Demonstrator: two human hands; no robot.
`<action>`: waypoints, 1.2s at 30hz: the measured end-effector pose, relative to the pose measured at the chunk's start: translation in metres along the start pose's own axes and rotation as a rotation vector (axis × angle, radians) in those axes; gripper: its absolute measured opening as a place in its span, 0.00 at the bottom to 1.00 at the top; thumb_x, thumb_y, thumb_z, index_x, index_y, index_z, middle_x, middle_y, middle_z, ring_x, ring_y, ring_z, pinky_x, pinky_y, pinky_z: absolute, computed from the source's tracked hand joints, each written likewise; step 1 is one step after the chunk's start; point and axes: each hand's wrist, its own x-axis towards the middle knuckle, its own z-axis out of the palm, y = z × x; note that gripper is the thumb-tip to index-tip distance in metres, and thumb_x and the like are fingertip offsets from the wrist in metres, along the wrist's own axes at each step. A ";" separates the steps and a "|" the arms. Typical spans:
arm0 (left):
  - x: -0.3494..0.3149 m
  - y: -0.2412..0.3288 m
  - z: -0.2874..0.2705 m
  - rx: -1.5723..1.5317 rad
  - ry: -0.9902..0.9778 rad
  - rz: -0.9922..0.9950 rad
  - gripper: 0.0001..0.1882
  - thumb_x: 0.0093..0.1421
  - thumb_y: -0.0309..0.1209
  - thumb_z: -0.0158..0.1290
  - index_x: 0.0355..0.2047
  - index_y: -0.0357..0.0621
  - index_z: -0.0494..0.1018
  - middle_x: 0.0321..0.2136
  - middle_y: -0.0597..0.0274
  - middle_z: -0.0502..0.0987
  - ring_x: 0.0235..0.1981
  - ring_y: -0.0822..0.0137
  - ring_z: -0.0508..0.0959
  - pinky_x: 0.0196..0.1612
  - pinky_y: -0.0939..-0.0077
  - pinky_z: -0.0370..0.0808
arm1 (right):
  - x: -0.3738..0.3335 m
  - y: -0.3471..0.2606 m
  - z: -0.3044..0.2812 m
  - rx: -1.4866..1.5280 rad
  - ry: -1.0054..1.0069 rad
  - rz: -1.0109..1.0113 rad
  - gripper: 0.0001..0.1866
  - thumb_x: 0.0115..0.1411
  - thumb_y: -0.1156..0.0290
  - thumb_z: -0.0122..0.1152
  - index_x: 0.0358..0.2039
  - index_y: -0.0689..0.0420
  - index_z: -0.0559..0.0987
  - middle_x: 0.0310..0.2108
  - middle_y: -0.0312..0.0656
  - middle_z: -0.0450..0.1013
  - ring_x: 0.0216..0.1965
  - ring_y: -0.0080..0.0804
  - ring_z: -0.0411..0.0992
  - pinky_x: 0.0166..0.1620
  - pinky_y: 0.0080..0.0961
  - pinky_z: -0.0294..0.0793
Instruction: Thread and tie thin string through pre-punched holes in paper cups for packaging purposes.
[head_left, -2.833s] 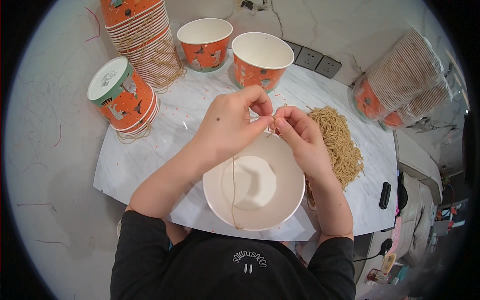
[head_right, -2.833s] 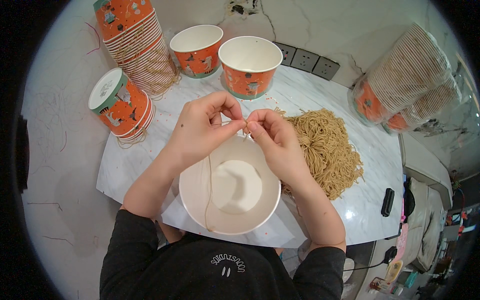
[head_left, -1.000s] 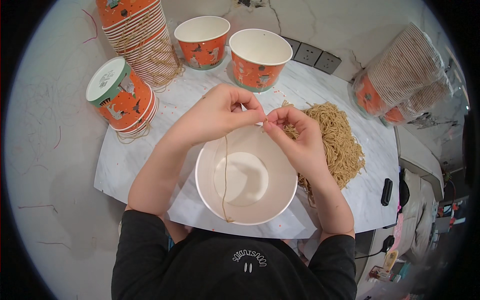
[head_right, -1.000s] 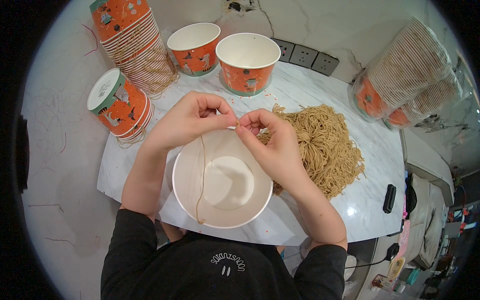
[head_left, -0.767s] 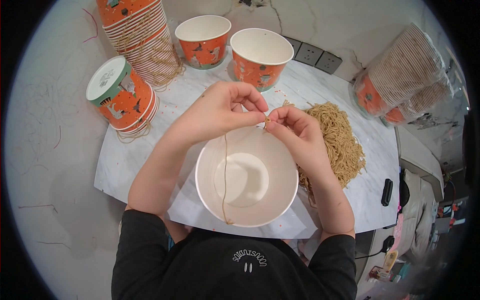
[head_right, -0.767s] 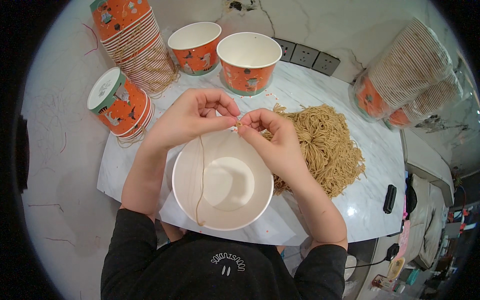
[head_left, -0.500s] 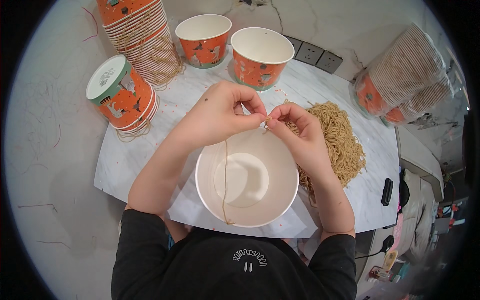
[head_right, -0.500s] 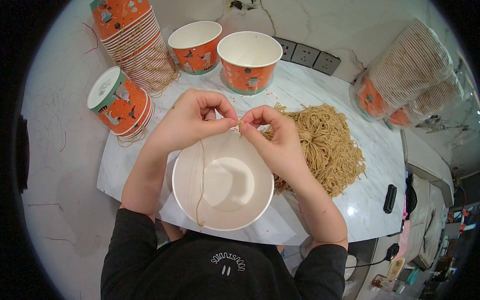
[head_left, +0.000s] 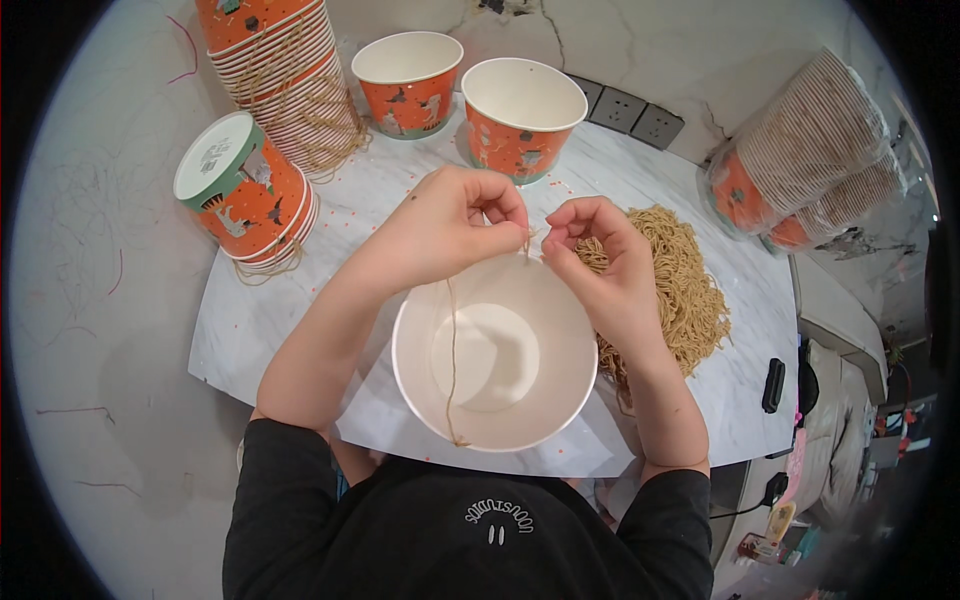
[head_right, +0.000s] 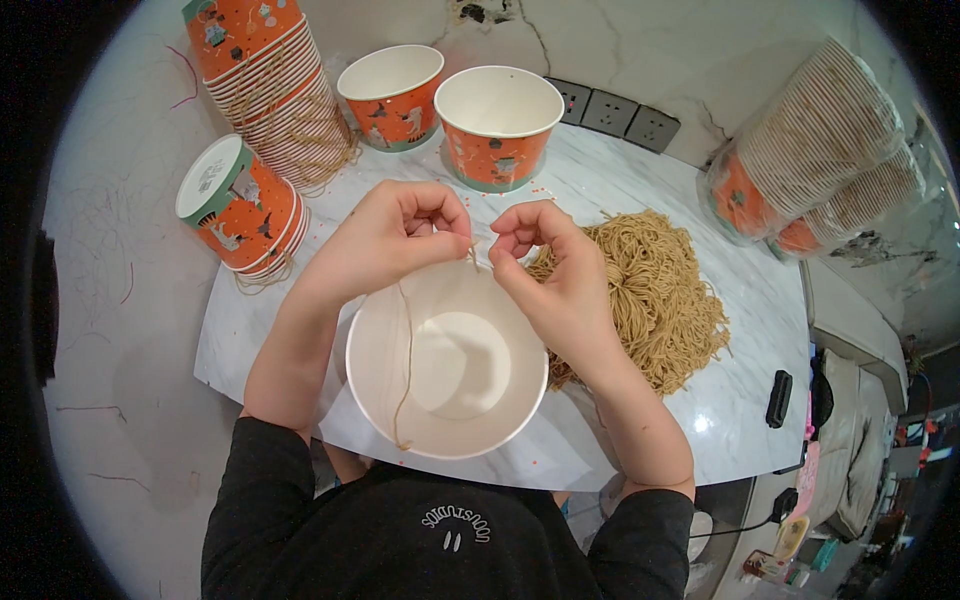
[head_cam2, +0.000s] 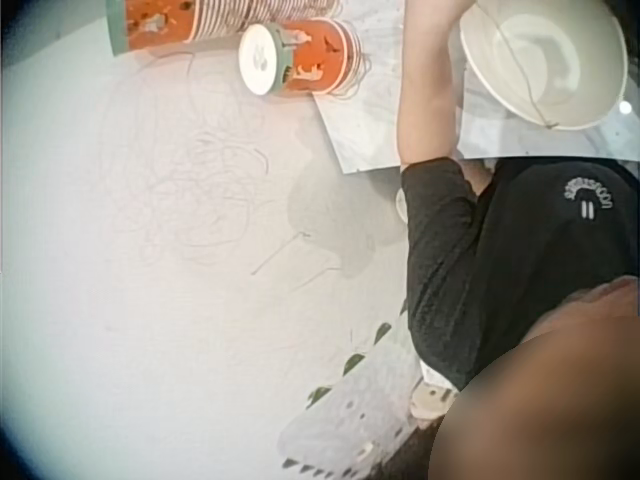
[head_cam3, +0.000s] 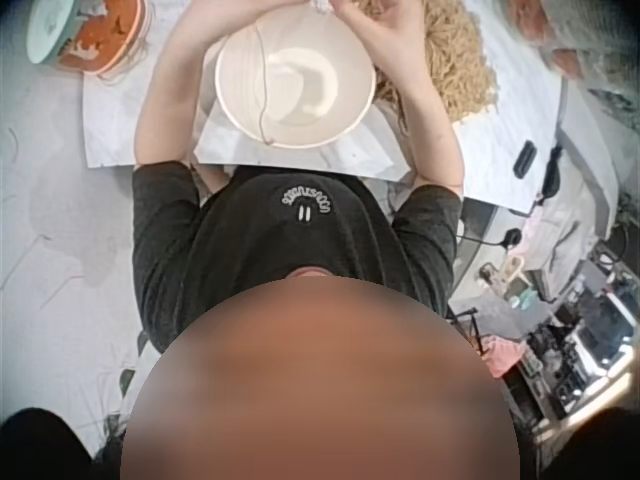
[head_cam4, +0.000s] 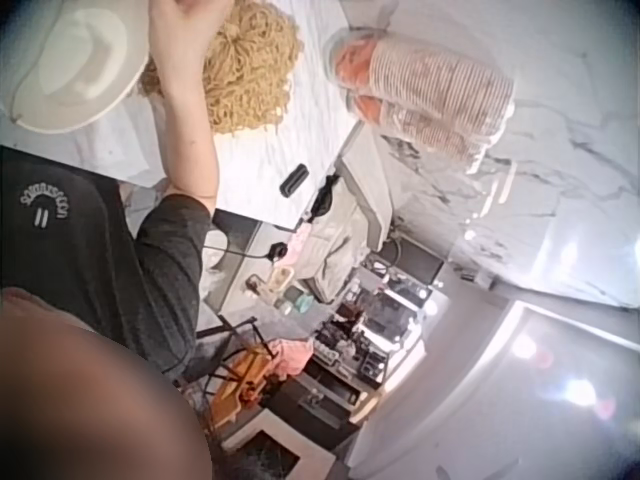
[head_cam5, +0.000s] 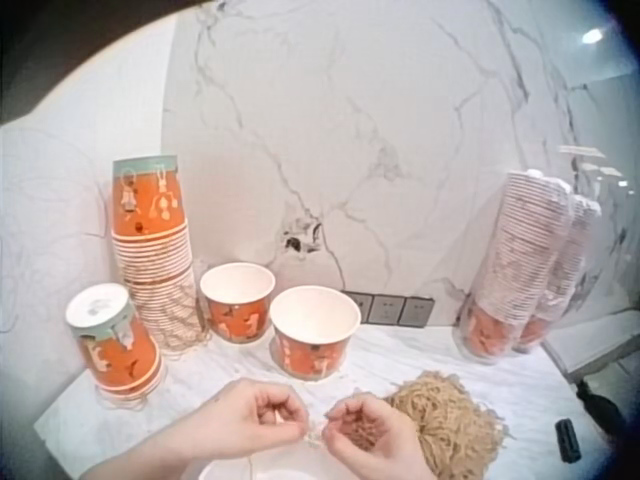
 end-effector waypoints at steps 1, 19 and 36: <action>0.001 -0.002 0.000 -0.043 -0.007 -0.023 0.07 0.56 0.28 0.61 0.31 0.36 0.80 0.24 0.69 0.78 0.27 0.81 0.75 0.31 0.82 0.72 | 0.000 0.000 0.000 -0.015 -0.024 0.034 0.13 0.59 0.77 0.65 0.45 0.64 0.79 0.35 0.36 0.78 0.40 0.22 0.73 0.48 0.22 0.73; 0.004 -0.006 0.002 -0.148 -0.125 -0.020 0.07 0.58 0.30 0.56 0.31 0.38 0.75 0.27 0.71 0.75 0.30 0.81 0.73 0.34 0.83 0.70 | -0.006 -0.015 0.002 -0.539 -0.040 -0.367 0.08 0.52 0.76 0.70 0.33 0.57 0.80 0.25 0.37 0.74 0.30 0.32 0.76 0.48 0.32 0.73; 0.003 -0.004 0.005 -0.160 -0.064 -0.057 0.08 0.56 0.30 0.58 0.28 0.36 0.77 0.25 0.70 0.77 0.28 0.80 0.74 0.32 0.82 0.70 | -0.011 -0.027 0.003 -0.762 0.022 -0.398 0.08 0.54 0.67 0.73 0.32 0.53 0.81 0.27 0.34 0.75 0.32 0.33 0.77 0.60 0.46 0.68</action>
